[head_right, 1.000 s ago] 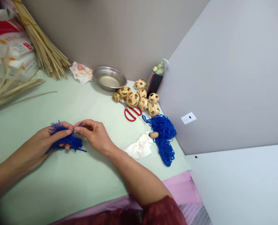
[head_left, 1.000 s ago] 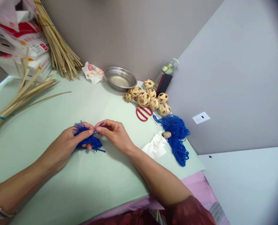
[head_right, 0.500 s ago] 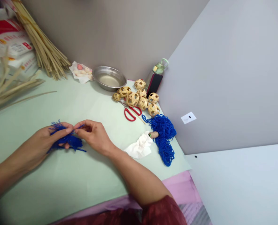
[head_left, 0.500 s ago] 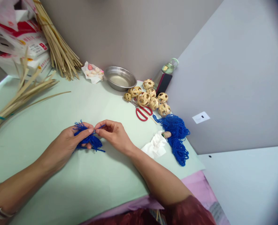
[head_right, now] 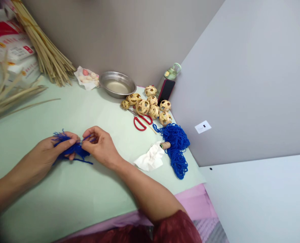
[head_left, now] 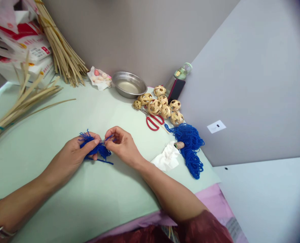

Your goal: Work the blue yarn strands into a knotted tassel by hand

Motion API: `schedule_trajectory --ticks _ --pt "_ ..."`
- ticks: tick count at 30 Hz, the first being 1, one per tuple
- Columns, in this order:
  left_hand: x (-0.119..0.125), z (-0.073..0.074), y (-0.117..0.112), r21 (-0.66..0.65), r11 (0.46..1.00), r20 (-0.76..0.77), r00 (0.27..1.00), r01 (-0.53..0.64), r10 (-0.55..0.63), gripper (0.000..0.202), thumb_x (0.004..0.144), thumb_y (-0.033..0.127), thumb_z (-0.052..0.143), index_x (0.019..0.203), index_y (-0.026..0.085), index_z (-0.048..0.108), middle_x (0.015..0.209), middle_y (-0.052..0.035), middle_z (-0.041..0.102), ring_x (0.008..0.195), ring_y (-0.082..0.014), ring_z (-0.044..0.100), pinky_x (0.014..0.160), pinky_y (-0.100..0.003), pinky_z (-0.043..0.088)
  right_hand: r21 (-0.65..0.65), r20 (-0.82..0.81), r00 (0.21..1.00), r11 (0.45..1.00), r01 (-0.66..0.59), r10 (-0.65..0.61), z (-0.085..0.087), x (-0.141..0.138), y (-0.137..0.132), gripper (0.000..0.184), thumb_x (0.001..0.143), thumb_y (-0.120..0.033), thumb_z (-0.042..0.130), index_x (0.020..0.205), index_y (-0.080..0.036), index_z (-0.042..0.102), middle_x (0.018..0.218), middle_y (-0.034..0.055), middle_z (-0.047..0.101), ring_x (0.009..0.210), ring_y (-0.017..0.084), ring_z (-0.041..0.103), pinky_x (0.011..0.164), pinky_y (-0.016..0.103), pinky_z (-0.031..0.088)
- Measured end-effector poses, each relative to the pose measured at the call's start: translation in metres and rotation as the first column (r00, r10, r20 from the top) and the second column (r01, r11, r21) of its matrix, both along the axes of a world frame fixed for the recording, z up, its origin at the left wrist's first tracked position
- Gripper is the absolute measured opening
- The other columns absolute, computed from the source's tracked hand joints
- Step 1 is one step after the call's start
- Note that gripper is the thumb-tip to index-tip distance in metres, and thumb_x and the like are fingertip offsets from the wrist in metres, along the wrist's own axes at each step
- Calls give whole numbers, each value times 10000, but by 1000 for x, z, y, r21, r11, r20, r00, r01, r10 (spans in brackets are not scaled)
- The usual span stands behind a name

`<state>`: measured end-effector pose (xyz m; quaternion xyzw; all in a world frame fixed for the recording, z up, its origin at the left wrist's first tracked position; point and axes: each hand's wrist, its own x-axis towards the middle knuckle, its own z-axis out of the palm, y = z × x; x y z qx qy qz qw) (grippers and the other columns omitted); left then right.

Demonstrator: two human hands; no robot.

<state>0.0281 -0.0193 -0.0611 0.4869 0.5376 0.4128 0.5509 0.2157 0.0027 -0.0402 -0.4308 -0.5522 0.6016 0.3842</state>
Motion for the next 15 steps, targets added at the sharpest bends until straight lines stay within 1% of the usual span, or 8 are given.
schedule_trajectory --ticks 2,5,7,9,11,13,15 --pt "-1 0 -1 5 1000 33 999 2 -2 305 912 573 762 814 284 758 550 31 636 573 -199 586 602 -324 495 -19 -18 1000 1000 -7 6 -2 0 1 217 725 -263 717 915 -222 619 799 -50 615 723 130 553 706 280 459" --pt "-2 0 -2 -28 999 150 988 35 -30 281 935 542 767 817 287 755 527 41 603 528 -164 500 540 -288 435 -47 -55 998 998 -29 27 -4 0 1 243 726 -248 750 924 -221 611 799 -51 628 724 130 557 717 281 458" --pt "-1 1 -2 -56 998 225 974 32 -19 240 917 509 806 834 289 758 520 52 575 514 -150 475 520 -271 423 -49 -84 996 998 -40 36 -6 0 2 252 719 -224 757 923 -220 608 819 -46 643 735 129 568 730 281 460" --pt "-1 4 -3 -76 997 261 965 1 19 220 882 476 851 832 287 752 543 52 569 524 -149 487 518 -266 436 -43 -107 993 998 -45 40 -6 0 2 261 706 -207 751 924 -220 609 838 -41 654 751 131 586 743 285 469" --pt "0 6 -2 -76 997 267 962 -32 51 235 852 458 881 807 279 736 640 29 646 547 -153 513 530 -280 466 -42 -114 993 998 -39 34 -7 0 3 267 698 -206 751 924 -220 609 837 -41 653 754 131 594 753 289 480" --pt "1 8 -2 -63 997 257 964 -53 67 252 846 456 888 789 270 727 829 -7 756 575 -150 532 557 -298 499 -57 -125 992 998 -13 6 -6 0 4 289 694 -219 775 935 -221 615 830 -46 647 747 128 591 752 290 487" --pt "1 7 -2 -45 997 237 969 -59 68 231 867 461 878 818 270 757 988 -16 801 606 -140 545 596 -298 519 -81 -151 988 996 22 -34 -6 1 5 337 686 -240 831 953 -223 627 825 -50 650 746 127 591 761 289 498"
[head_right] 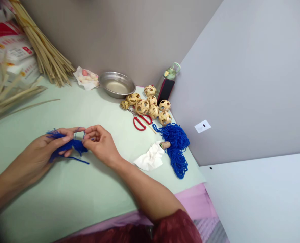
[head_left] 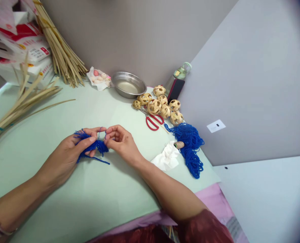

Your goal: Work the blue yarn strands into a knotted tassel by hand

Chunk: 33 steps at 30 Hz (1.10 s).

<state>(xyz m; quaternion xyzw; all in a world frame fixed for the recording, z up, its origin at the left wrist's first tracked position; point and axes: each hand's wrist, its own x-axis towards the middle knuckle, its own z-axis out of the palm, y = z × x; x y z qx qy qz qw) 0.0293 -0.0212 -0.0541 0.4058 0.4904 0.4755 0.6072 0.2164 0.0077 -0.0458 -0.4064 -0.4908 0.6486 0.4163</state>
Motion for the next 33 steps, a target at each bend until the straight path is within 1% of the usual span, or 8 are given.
schedule_trajectory --ticks 6,12,15,18,21,25,27,33 --pt "0 -8 1 55 997 -108 993 49 -43 245 840 470 901 959 292 781 801 23 757 633 -170 629 641 -303 538 -21 -35 997 997 68 -69 2 0 2 439 648 -314 966 962 -223 673 833 -39 674 774 136 615 792 293 523" --pt "1 -11 6 62 988 -243 963 139 -120 338 771 518 888 981 302 735 567 60 670 525 -205 632 577 -326 514 -34 -91 996 999 -17 14 5 0 1 394 666 -290 968 951 -222 704 851 -20 716 789 145 670 826 307 571" --pt "2 -10 6 35 989 -268 955 145 -131 334 732 522 900 933 297 758 592 40 694 532 -223 664 597 -352 544 -45 -220 975 999 -25 14 12 4 2 392 720 -306 945 1025 -224 713 1016 29 779 923 181 747 951 357 600" --pt "2 -10 5 13 990 -270 954 137 -129 323 759 525 887 958 294 779 600 26 716 553 -239 680 608 -366 550 20 -183 983 999 37 -33 19 8 3 444 752 -368 952 1106 -243 714 1202 63 776 1064 208 743 1014 373 587" --pt "3 -11 4 21 994 -235 967 107 -99 354 742 493 902 995 293 758 607 37 717 540 -232 680 592 -362 549 105 22 997 992 66 -69 20 9 0 447 773 -446 949 1094 -243 713 1105 45 750 916 177 679 878 327 571" --pt "4 -11 4 27 997 -203 977 79 -72 417 704 468 916 1000 288 685 658 42 740 518 -204 675 555 -329 532 108 213 974 989 -100 75 13 4 -3 414 737 -484 969 938 -214 727 904 -2 678 739 137 577 697 286 488" --pt "5 -9 4 20 996 -198 977 85 -80 451 687 465 921 1019 286 674 681 39 754 511 -200 674 549 -328 532 87 194 974 986 -139 120 11 4 -1 389 757 -511 939 856 -207 718 826 -6 664 705 138 572 680 290 481" --pt "7 -3 2 -7 995 -193 976 103 -103 490 658 466 931 1024 278 665 732 30 768 508 -193 675 564 -343 539 65 80 995 997 49 -54 14 13 9 403 757 -481 949 913 -213 692 768 -29 665 657 132 596 666 281 509"
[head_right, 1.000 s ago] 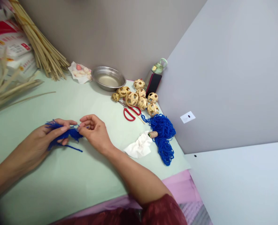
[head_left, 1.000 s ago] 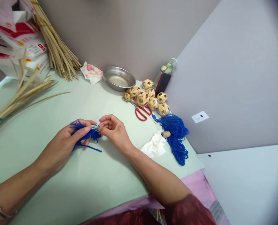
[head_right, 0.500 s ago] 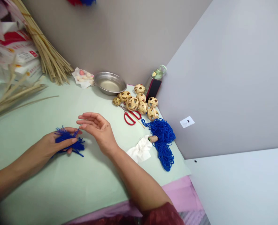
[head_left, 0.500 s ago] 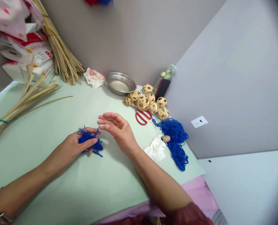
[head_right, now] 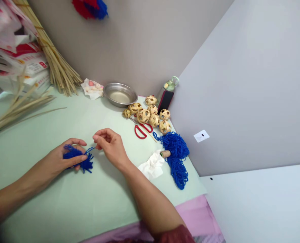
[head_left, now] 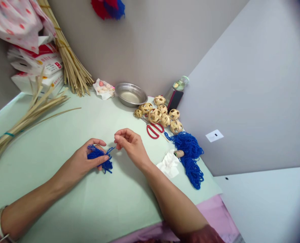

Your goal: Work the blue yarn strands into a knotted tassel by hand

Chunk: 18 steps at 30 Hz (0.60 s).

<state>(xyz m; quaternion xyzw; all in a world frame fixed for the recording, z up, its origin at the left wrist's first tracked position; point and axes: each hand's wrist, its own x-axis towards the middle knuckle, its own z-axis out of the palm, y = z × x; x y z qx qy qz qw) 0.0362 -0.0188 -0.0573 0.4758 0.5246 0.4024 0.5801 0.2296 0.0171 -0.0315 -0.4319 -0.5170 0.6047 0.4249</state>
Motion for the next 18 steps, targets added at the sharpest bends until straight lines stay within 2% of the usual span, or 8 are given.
schedule_trajectory --ticks 4,6,9,11,14,15,16,18 --pt "-1 -3 1 -16 1000 16 1000 3 -3 519 657 476 938 1042 286 647 705 31 776 528 -209 686 574 -346 544 -58 60 963 964 -260 263 -1 2 0 407 739 -478 976 871 -199 710 737 -25 664 660 136 607 653 277 502" --pt "-2 -5 1 -15 1000 1 1000 -2 2 512 662 477 942 1044 286 660 732 23 784 542 -214 696 588 -356 553 -60 44 974 974 -219 222 -1 2 1 415 765 -512 951 839 -196 693 709 -30 651 634 128 591 657 281 503" --pt "-3 -7 0 -15 1000 -12 1000 -26 26 494 682 477 943 1056 283 682 812 11 789 547 -207 701 605 -366 561 -2 42 999 1000 -26 26 2 5 3 425 796 -532 924 870 -203 665 726 -38 641 628 121 571 644 275 481" --pt "-3 -8 0 -14 999 4 1000 -30 30 491 687 465 943 1061 285 680 813 14 779 549 -207 701 608 -367 560 11 92 994 998 -62 61 5 7 2 422 804 -528 924 878 -203 665 747 -37 638 638 120 554 620 268 446" --pt "-3 -8 0 -7 1000 4 1000 -19 19 502 682 466 932 1064 285 660 735 30 755 566 -225 707 613 -368 557 -41 153 946 958 -284 287 4 8 1 420 797 -529 929 835 -189 685 713 -38 620 639 115 524 609 263 410" --pt "-2 -6 0 -9 1000 -7 1000 -17 17 512 671 472 931 1059 282 656 717 33 749 565 -227 705 612 -368 555 -58 148 935 946 -318 324 3 8 1 428 793 -538 926 816 -185 685 696 -39 617 632 112 518 611 262 411" --pt "-2 -5 1 -12 1000 -19 1000 -18 18 524 657 478 932 1054 279 654 718 34 749 558 -224 700 609 -367 555 -65 132 939 948 -311 318 2 8 2 435 795 -548 917 804 -182 681 685 -39 618 623 109 517 615 262 419" --pt "-1 -2 0 -22 999 -31 999 -26 25 537 636 485 932 1045 272 657 759 30 757 540 -208 687 602 -366 556 -49 85 979 982 -183 186 1 8 4 435 824 -564 875 810 -184 662 701 -35 632 609 102 524 624 262 446"
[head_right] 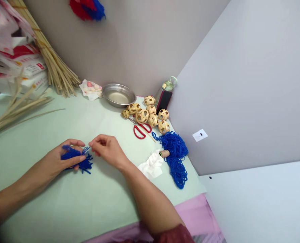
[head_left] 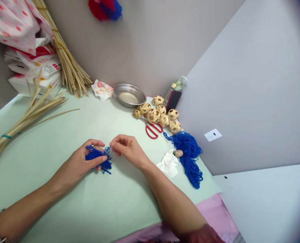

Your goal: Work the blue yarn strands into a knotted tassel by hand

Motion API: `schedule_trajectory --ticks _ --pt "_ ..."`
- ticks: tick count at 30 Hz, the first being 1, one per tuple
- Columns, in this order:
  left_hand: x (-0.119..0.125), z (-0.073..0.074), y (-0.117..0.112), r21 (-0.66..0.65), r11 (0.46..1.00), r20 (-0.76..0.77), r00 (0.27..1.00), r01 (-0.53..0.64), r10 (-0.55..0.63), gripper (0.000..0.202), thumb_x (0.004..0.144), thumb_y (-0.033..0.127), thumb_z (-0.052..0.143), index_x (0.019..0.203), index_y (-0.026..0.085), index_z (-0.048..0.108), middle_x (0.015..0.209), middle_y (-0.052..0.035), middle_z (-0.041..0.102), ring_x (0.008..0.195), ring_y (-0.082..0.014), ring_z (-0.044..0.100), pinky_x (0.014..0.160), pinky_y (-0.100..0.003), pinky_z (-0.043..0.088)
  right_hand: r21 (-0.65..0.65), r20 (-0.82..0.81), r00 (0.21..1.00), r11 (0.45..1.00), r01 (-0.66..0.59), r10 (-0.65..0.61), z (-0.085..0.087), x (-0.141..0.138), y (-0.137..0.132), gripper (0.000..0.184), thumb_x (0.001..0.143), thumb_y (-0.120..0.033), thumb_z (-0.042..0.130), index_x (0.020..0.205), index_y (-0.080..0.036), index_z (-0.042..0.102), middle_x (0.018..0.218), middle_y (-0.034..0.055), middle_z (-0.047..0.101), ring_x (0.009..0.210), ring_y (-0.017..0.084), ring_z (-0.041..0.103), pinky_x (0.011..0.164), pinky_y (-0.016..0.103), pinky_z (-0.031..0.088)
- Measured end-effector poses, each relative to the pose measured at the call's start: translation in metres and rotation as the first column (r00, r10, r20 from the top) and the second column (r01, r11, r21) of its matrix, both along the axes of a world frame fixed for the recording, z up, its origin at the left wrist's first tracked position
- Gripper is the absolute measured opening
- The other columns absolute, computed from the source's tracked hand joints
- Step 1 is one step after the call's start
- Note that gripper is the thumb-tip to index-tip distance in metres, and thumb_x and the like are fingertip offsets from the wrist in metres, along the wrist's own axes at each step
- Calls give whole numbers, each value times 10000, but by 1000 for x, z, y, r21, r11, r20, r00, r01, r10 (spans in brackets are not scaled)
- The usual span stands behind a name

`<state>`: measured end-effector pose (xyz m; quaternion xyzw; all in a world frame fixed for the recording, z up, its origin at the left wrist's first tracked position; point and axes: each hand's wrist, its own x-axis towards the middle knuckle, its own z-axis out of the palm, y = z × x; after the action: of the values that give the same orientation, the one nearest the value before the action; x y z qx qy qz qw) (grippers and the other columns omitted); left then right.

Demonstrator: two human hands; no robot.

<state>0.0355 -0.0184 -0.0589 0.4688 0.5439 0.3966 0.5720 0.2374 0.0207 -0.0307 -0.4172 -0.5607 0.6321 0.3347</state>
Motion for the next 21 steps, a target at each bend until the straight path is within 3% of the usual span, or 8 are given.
schedule_trajectory --ticks 3,5,8,12,14,16,19,21 --pt "1 2 -1 0 1000 6 1000 -8 8 527 643 484 927 1045 272 661 817 24 767 527 -188 677 595 -361 555 9 -43 986 987 160 -159 1 0 0 417 837 -548 862 932 -197 658 807 -22 674 639 112 585 621 260 491" --pt "1 0 -1 9 1000 14 1000 6 -6 505 661 475 919 1042 277 652 797 23 772 530 -194 682 587 -355 548 -30 -24 998 998 61 -61 0 -2 -2 468 771 -511 931 1002 -207 661 825 -26 677 662 132 630 610 264 516" --pt "1 -3 0 24 999 14 1000 27 -28 476 677 464 903 1026 285 633 729 31 763 533 -208 691 573 -344 533 -82 -3 993 990 -116 116 -4 -5 -4 456 738 -493 960 925 -194 671 737 -33 657 613 129 618 596 266 513" --pt "1 0 1 23 1000 -10 1000 11 -11 494 638 480 913 999 281 640 721 45 747 502 -194 677 569 -341 529 14 -67 986 988 151 -150 -5 -2 2 415 809 -515 899 854 -189 646 708 -39 635 569 92 550 591 252 485" --pt "1 1 1 17 1000 -8 1000 10 -10 495 631 483 916 993 277 648 739 41 753 492 -189 674 570 -344 533 34 -89 971 973 228 -224 -3 1 5 428 821 -540 887 899 -198 642 750 -32 649 597 101 573 598 255 503" --pt "1 1 1 12 1000 4 1000 8 -8 494 633 473 918 1002 275 654 750 32 766 499 -194 681 568 -345 535 23 -47 988 989 146 -145 -2 1 4 463 788 -542 924 963 -207 655 793 -28 663 638 119 611 595 257 515" --pt "1 -1 1 7 1000 18 1000 6 -6 495 627 464 919 1001 277 655 737 19 783 510 -207 684 557 -343 522 -55 7 995 994 -98 98 -2 -2 0 478 743 -528 966 936 -200 677 749 -30 662 630 125 610 589 257 507" --pt "1 -3 1 -5 1000 7 1000 6 -6 491 618 473 921 993 273 674 717 22 779 509 -207 675 570 -349 522 -54 -29 996 995 -85 83 -3 -3 -2 439 767 -517 947 875 -193 671 714 -28 663 606 112 584 608 259 504"
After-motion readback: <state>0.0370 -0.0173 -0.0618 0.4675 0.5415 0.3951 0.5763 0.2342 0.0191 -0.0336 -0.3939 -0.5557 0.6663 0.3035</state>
